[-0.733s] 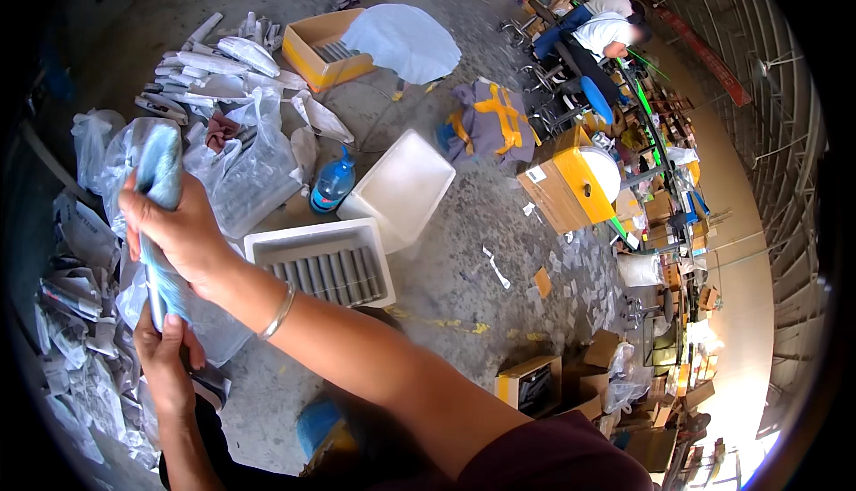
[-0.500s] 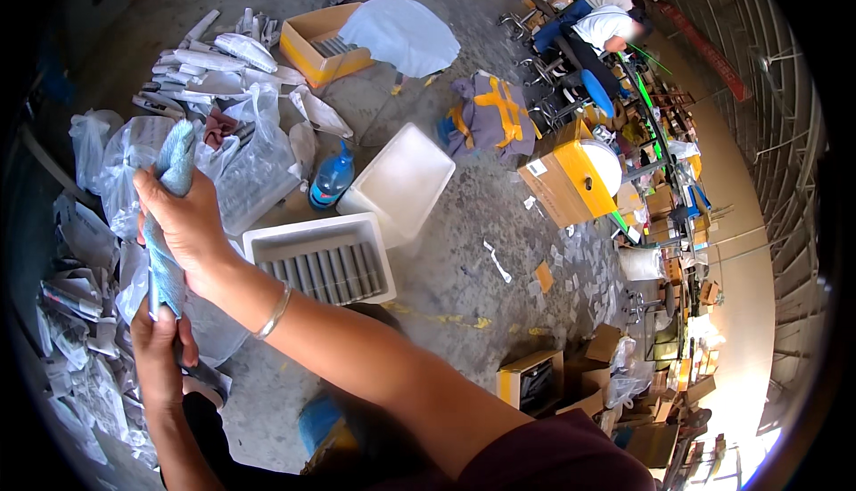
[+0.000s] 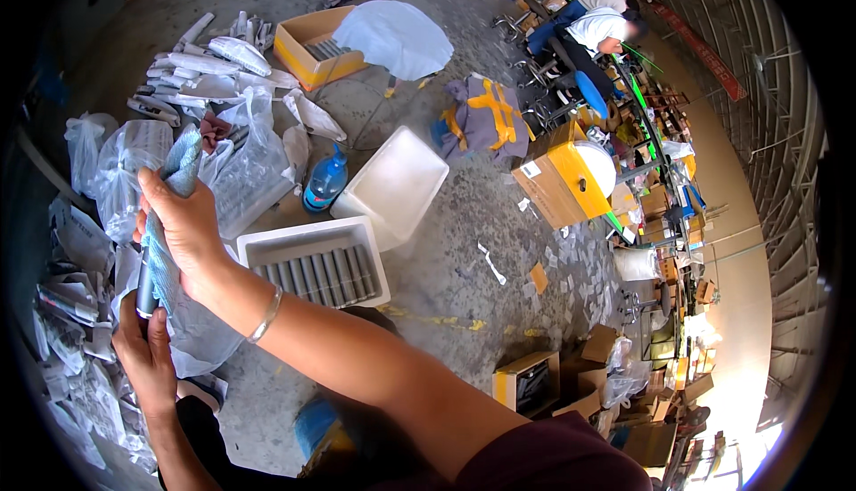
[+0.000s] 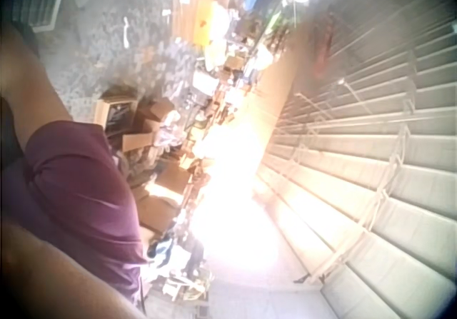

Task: The person sits on a low stool and wipes cylindrical metal parts with a blue cloth. They place the cleaned parts into a white tray and then wrap the tray in a plastic bag.

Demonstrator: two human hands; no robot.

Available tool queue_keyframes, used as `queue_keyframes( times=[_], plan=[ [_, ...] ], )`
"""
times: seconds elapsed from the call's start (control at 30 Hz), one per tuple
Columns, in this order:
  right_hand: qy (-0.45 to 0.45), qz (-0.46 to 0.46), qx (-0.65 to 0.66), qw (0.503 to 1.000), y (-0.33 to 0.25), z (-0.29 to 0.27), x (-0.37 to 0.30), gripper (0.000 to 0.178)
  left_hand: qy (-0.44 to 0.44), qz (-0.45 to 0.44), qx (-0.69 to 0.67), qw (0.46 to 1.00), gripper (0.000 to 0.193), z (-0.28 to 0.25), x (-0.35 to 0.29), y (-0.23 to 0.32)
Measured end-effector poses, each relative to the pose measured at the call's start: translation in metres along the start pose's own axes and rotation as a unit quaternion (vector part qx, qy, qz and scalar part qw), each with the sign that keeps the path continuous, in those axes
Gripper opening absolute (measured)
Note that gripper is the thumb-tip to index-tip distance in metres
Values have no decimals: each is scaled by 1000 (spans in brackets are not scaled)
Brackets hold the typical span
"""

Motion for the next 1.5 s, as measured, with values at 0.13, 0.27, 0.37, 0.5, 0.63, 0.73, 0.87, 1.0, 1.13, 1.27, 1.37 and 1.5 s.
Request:
queue_keyframes(
  times=[0.13,0.27,0.37,0.5,0.63,0.73,0.87,1.0,1.13,1.27,1.37,1.5],
  plan=[
    [-50,9,3,999,-3,5,0,27,-82,-287,-319,900,43,19,-15,-24],
    [-142,-5,23,990,-7,19,-11,26,-107,-455,-546,695,49,30,-36,-25],
    [-154,-8,37,987,-12,24,-17,26,-70,-404,-493,767,43,23,-30,-24],
    [-15,28,33,999,3,-5,-6,28,3,-185,-99,978,28,13,-11,-13],
    [22,57,23,998,7,-5,-3,29,-21,-53,-59,997,28,8,0,-14],
    [-40,39,13,998,1,1,-5,27,-100,-354,-389,844,40,31,-21,-26],
    [-114,34,28,992,-4,14,-12,24,-64,-462,-525,712,39,32,-32,-23],
    [-63,42,38,996,0,4,-12,26,-26,-357,-399,844,30,26,-22,-23],
    [28,83,36,996,20,-10,-9,30,30,81,35,996,27,12,-5,-15],
    [-26,65,10,997,21,-4,-3,30,-98,-250,-264,926,36,25,-12,-31],
    [-66,62,6,996,17,11,-7,28,-132,-486,-489,712,49,34,-34,-32],
    [-87,63,-16,994,7,0,-8,28,-129,-392,-511,754,35,41,-18,-12]
  ],
)
Point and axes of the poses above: each hand's wrist, its own x-axis towards the middle knuckle, its own z-axis out of the palm, y = z × x, the point moved 7 cm from there along x, towards the middle knuckle, and after that the axes turned 11 degrees about y, right-handed, at the moved point
